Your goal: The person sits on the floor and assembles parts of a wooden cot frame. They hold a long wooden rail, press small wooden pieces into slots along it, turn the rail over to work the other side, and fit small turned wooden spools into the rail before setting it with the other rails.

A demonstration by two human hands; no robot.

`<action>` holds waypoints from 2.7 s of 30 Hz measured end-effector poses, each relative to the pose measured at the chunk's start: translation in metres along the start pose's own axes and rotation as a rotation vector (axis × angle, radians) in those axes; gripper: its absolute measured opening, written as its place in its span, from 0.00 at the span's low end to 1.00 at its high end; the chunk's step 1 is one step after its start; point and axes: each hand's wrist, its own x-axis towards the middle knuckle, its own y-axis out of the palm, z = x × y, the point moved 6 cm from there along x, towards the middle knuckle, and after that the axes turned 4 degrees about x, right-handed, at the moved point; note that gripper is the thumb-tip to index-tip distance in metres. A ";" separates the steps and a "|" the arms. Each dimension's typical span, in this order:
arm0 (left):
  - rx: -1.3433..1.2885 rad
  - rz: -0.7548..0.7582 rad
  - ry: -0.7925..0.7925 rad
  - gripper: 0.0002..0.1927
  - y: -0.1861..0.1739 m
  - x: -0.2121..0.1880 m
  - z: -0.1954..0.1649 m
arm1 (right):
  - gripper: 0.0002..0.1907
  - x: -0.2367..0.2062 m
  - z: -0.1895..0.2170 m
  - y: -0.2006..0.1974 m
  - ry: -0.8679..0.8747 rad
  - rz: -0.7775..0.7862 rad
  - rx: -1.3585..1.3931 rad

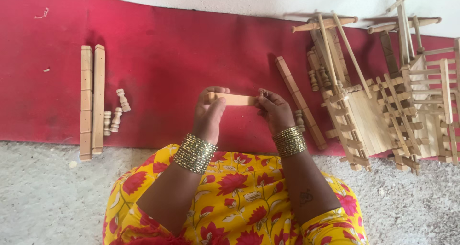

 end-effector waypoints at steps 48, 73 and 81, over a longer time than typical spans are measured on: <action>0.085 0.016 0.044 0.14 0.019 -0.006 0.000 | 0.07 -0.072 0.057 0.063 -1.129 -0.207 -1.114; -0.131 -0.180 -0.103 0.13 -0.001 0.001 0.015 | 0.12 -0.027 0.022 0.022 -0.587 -0.203 -0.769; -0.056 -0.099 -0.006 0.12 0.008 -0.002 0.014 | 0.11 -0.033 0.028 0.025 -0.711 -0.306 -0.866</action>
